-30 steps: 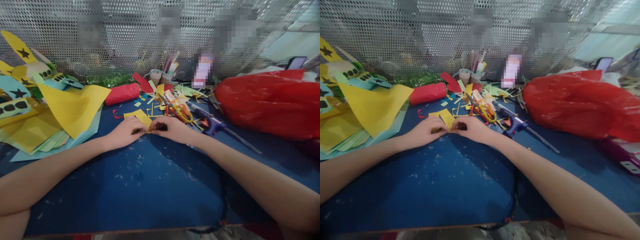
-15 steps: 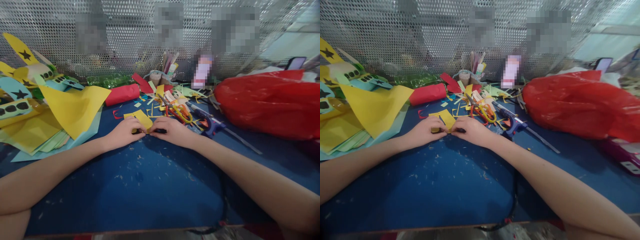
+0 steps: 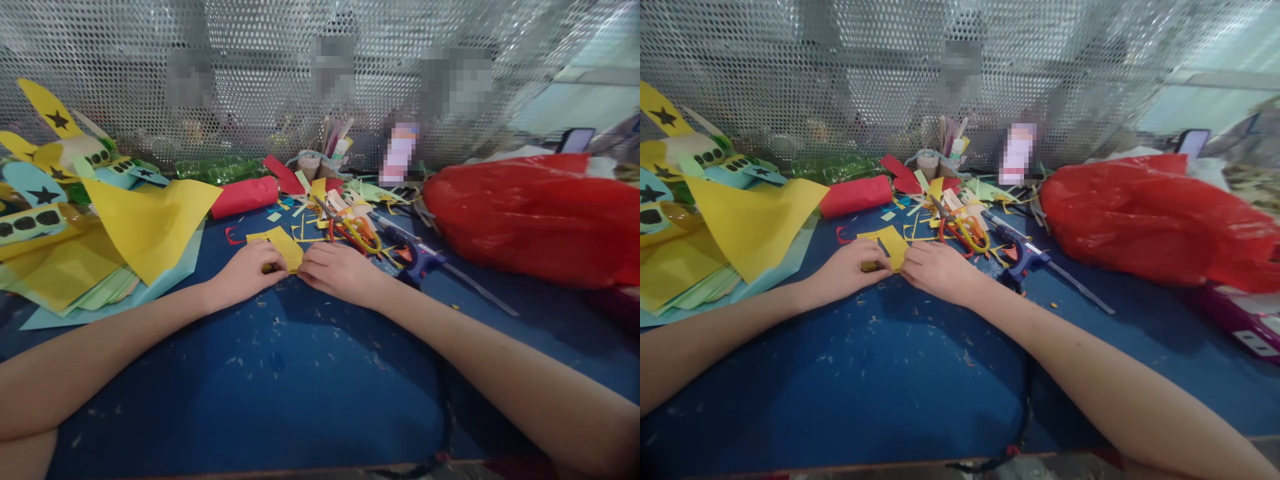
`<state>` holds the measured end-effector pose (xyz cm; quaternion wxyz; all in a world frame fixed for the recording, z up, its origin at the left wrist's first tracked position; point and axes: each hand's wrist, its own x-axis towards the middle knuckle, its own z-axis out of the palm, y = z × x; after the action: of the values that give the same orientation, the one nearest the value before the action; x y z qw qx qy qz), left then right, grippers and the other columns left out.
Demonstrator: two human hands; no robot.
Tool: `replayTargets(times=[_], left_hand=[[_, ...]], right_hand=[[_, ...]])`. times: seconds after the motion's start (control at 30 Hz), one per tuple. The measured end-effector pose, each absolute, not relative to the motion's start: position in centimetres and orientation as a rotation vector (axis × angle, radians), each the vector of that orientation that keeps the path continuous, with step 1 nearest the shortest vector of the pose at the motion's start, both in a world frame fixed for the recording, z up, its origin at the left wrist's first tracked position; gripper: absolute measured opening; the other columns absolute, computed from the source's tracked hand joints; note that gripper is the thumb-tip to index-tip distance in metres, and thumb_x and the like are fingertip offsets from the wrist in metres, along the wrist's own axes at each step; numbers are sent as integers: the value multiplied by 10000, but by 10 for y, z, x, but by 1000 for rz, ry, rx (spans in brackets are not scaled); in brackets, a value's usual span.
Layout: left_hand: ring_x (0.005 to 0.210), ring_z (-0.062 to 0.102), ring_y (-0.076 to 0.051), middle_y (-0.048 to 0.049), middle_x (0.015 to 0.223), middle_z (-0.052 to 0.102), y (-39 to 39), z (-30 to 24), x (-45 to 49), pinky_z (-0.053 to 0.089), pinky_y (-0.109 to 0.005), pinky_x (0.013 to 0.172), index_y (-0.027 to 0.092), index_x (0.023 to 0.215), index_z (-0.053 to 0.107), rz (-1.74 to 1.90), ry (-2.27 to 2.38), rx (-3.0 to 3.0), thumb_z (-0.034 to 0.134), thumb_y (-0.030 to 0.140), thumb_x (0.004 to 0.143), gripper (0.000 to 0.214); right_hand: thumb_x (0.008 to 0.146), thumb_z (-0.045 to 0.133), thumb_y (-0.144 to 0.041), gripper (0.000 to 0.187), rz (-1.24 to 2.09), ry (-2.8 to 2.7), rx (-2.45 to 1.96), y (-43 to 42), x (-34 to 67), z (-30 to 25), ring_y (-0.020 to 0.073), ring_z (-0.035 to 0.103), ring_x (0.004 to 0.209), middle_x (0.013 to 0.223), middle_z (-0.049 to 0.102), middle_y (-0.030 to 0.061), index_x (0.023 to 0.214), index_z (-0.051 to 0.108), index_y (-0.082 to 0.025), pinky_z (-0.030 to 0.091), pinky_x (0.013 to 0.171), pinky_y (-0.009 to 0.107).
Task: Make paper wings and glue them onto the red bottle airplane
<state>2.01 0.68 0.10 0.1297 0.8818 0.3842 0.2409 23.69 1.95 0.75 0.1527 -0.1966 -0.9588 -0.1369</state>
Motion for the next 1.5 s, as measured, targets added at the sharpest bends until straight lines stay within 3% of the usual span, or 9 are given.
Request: replayTargets(times=[0.23, 0.73, 1.13, 1.33, 1.5], left_hand=[[864, 579, -184, -39, 831, 643, 7, -2, 20, 426, -338, 826, 174, 794, 635, 700, 1041, 2719, 539, 271, 913, 181], [895, 521, -198, -21, 827, 567, 8, 2, 22, 398, -373, 881, 186, 734, 608, 661, 1190, 2531, 598, 273, 859, 153], [937, 465, -220, -45, 916, 491, 7, 0, 25, 386, -413, 921, 180, 720, 616, 684, 1312, 2511, 615, 267, 827, 139], [1019, 450, -242, -56, 1020, 517, 9, -4, 22, 373, -441, 956, 212, 909, 648, 722, 1269, 2541, 627, 272, 837, 96], [1046, 451, -239, -43, 963, 604, 13, -3, 19, 350, -435, 976, 225, 898, 684, 704, 1096, 2648, 600, 268, 875, 98]], right_hand=[[966, 414, -277, 317, -338, -2744, -580, 23, 238, 4, 190, 591, 765, 789, 647, 94, 818, 663, -149, 501, 736, 326], [875, 571, -246, 142, 299, -2531, -831, 27, 237, 1, 168, 542, 747, 732, 596, 32, 747, 590, -187, 450, 709, 302], [855, 592, -227, 120, 318, -2483, -889, 27, 235, -1, 181, 530, 777, 786, 544, 46, 747, 583, -177, 449, 728, 325], [858, 589, -223, 105, 351, -2471, -899, 27, 235, -4, 179, 526, 792, 808, 535, 49, 764, 593, -177, 452, 754, 330], [847, 600, -211, 91, 358, -2472, -908, 29, 236, -5, 181, 520, 797, 807, 526, 47, 762, 592, -178, 444, 753, 334]])
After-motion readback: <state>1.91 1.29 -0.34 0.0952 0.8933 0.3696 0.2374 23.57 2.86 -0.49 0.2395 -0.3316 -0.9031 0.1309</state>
